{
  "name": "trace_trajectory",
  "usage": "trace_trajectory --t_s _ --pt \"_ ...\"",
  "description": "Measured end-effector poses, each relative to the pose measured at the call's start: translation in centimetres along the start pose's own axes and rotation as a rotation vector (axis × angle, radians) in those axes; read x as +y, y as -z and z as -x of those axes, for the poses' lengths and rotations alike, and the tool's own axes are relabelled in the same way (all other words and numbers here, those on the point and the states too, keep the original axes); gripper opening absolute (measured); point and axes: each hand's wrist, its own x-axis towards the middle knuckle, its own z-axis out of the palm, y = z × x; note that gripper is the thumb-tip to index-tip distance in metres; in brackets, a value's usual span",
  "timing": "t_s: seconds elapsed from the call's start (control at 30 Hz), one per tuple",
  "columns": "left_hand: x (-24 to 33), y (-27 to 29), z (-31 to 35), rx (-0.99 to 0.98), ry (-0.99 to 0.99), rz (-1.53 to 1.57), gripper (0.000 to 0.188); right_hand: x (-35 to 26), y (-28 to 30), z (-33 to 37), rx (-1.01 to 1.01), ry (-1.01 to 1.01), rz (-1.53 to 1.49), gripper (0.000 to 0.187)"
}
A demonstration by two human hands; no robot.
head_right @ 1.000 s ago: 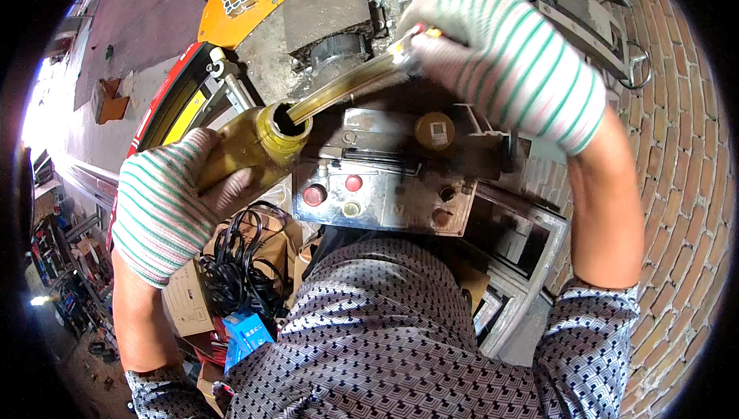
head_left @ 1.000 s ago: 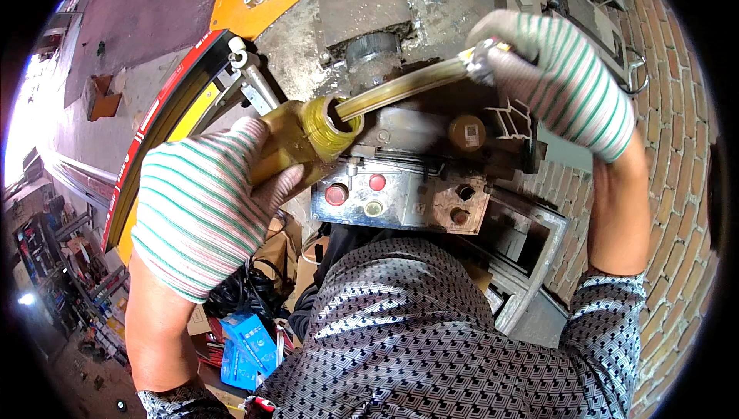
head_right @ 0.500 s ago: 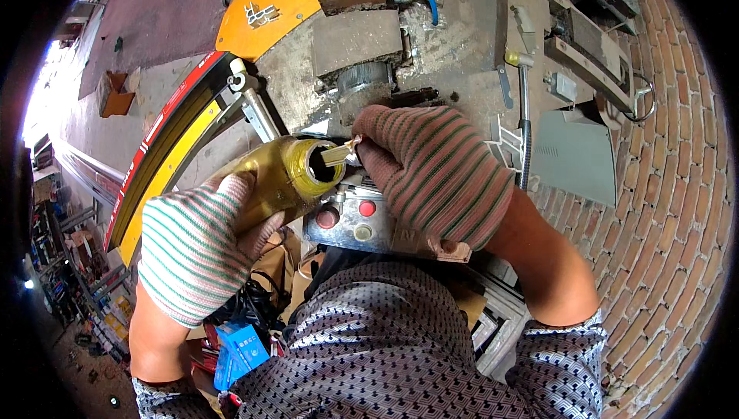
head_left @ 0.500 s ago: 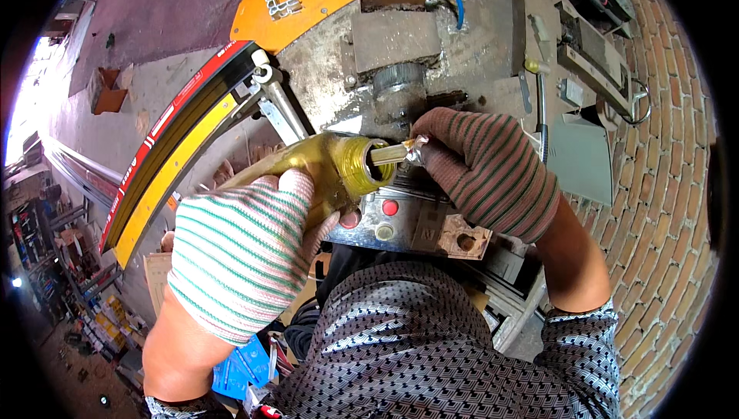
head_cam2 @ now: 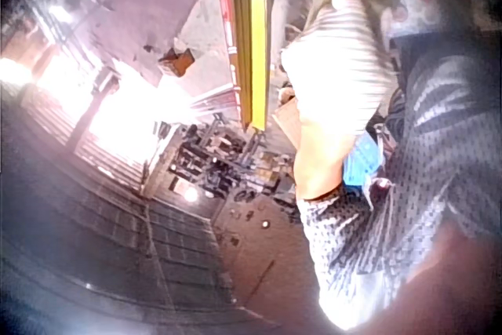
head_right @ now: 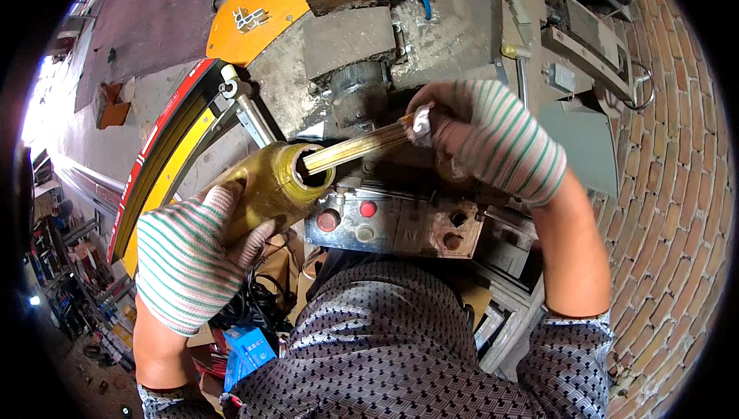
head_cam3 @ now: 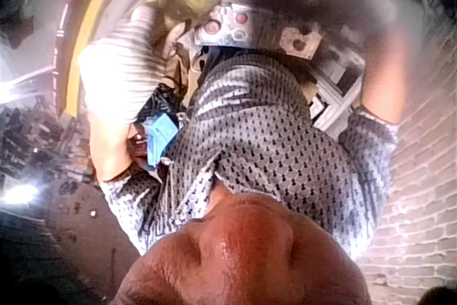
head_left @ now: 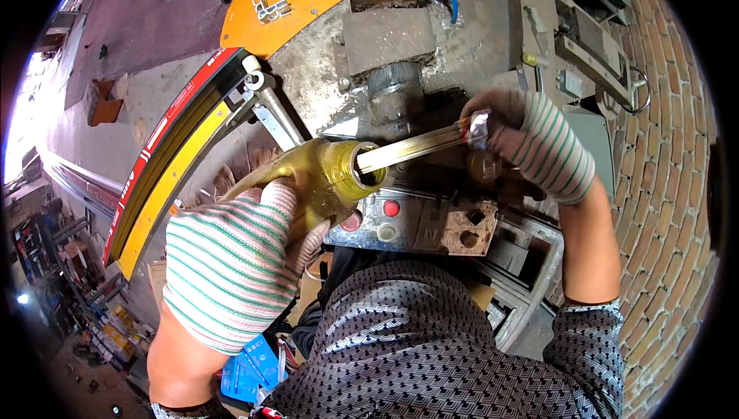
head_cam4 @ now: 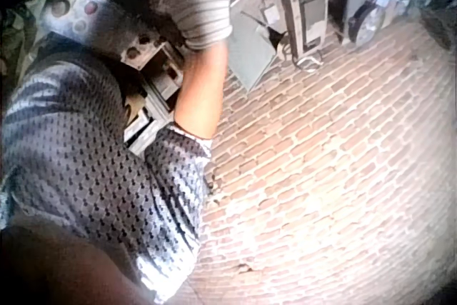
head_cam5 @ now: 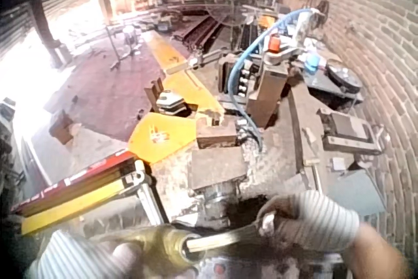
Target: The person uses a yellow oil can to apply lubricant to a long, thin metal strip held in a machine vise. They repeatedly dip the nozzle into the can and run it along the metal strip's surface. The person then places the strip on a workbench and wipes it with a cloth.
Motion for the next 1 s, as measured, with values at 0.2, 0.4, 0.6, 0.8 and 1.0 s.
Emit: trace_trajectory --t_s 0.2,0.4,0.6,0.8,1.0 --pt "-0.6 -0.3 -0.7 0.044 -0.040 0.099 0.047 1.9 4.2 -0.6 0.055 0.187 0.359 0.024" --pt "-0.5 -0.4 -0.8 0.038 -0.006 0.188 0.045 2.3 7.3 -0.4 -0.014 0.150 0.219 0.028" --pt "-1.3 0.0 -0.8 0.038 -0.020 0.187 0.045 2.4 9.5 0.1 -0.021 0.113 0.258 0.034" --pt "-0.6 0.2 -0.7 0.069 0.008 0.232 0.047 3.4 10.9 0.4 0.032 0.150 0.271 0.041" --pt "-0.6 0.5 -0.8 0.002 0.045 0.124 0.047 4.2 13.1 1.0 0.064 0.150 0.211 0.043"
